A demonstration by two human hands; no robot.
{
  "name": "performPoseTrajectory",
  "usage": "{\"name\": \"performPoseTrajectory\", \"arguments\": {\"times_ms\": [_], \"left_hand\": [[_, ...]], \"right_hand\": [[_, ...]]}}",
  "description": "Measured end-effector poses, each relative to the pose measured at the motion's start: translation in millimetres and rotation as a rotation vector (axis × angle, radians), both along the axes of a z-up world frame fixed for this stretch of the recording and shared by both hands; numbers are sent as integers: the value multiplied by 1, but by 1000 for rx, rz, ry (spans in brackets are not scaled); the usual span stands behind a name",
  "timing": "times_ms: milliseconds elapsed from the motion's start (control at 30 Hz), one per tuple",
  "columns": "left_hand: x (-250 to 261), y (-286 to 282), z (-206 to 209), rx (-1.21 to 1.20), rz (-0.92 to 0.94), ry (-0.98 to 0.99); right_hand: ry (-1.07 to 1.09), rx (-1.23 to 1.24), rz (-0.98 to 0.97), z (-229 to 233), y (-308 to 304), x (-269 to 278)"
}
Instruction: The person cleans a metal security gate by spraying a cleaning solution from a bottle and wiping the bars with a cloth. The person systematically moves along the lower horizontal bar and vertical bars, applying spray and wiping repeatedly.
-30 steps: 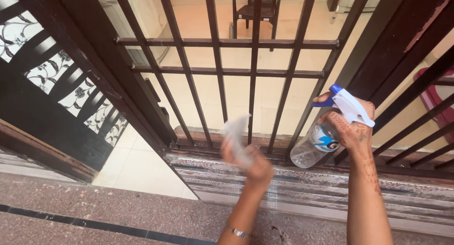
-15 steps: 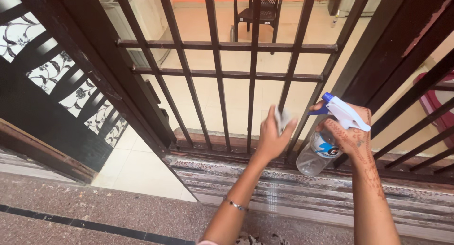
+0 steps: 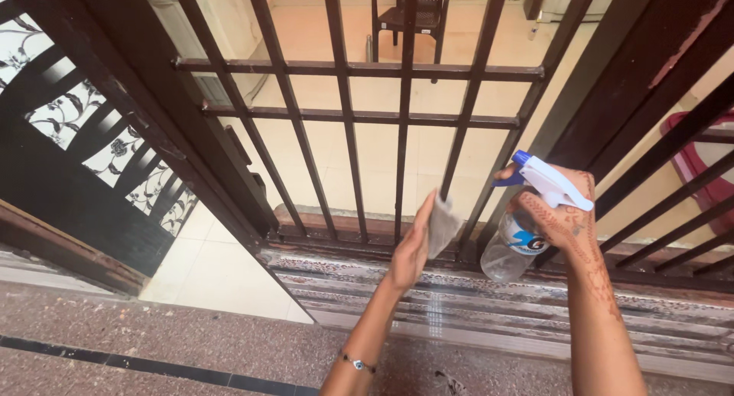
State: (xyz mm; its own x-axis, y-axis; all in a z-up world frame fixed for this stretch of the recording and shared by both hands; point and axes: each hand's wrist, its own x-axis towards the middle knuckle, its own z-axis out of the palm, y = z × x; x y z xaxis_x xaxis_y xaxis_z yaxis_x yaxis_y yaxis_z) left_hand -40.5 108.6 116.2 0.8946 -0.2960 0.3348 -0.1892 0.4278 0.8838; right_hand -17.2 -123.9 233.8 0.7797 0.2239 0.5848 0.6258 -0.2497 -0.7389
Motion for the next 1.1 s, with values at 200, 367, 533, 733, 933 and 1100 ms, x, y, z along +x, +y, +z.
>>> {"name": "performPoseTrajectory", "arguments": {"times_ms": [200, 367, 533, 733, 933, 1100], "left_hand": [[49, -31, 97, 69, 327, -225], [54, -48, 71, 301, 681, -337], [49, -41, -29, 369, 566, -227], [38, -42, -109, 482, 523, -17], [34, -22, -36, 269, 350, -181], [59, -38, 89, 226, 519, -295]], "right_hand": [[13, 12, 13, -5, -2, 2], [-1, -47, -29, -4, -3, 4], [7, -13, -17, -3, 0, 0], [7, -23, -23, -2, -2, 0], [12, -60, -54, -7, -1, 0], [31, -44, -53, -2, -1, 0]]}}
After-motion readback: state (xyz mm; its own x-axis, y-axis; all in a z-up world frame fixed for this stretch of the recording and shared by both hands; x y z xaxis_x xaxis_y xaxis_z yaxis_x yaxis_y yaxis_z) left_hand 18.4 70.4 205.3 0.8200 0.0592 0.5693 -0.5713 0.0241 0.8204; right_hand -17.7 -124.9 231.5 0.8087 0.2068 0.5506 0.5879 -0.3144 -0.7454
